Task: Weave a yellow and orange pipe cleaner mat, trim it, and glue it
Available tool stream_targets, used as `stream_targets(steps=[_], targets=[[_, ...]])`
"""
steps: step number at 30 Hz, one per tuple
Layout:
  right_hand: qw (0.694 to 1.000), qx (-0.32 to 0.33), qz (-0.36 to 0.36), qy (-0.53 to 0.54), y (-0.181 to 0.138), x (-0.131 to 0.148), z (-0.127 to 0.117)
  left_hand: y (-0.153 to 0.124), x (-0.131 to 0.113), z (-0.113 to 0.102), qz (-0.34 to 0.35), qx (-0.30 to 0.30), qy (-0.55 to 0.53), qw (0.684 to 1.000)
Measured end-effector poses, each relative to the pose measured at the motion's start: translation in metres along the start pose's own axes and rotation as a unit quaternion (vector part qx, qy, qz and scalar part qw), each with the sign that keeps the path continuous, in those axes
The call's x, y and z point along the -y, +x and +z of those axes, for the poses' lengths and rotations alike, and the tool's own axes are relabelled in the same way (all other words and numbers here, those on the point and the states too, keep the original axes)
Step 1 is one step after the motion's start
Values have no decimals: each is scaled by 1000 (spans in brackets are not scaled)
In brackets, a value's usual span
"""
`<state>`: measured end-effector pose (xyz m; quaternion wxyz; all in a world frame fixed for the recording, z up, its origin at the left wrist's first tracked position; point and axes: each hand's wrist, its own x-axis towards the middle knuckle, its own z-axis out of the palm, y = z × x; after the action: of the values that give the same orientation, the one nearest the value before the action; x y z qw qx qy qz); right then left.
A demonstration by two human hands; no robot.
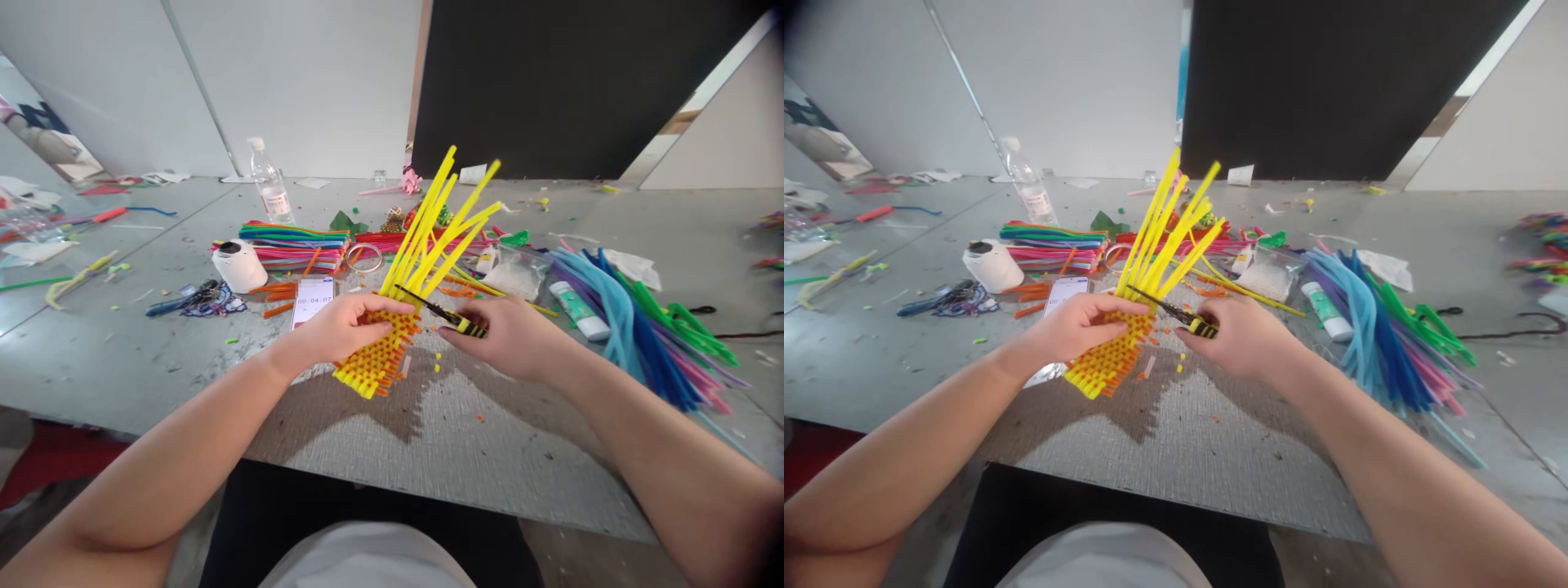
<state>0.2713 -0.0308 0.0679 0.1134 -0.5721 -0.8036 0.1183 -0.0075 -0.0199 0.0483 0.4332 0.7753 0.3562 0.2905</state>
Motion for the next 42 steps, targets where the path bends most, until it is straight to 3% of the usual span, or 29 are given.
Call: stream_targets(steps=[13, 26, 32, 36, 42], targets=[[1000, -18, -20, -6, 4, -4, 6, -2, -1, -4, -2, -3, 2, 1000], [994, -91, -59, -6, 3, -3, 7, -5, 0, -10, 16, -12, 26, 999], [998, -58, -33, -12, 4, -10, -1, -5, -3, -11, 24, -23, 40, 999], [998, -23, -55, 0, 4, -14, -5, -6, -5, -10, 31, -28, 48, 998], [997, 26, -69, 37, 2, -9, -2, -5, -4, -7, 47, 12, 62, 997]])
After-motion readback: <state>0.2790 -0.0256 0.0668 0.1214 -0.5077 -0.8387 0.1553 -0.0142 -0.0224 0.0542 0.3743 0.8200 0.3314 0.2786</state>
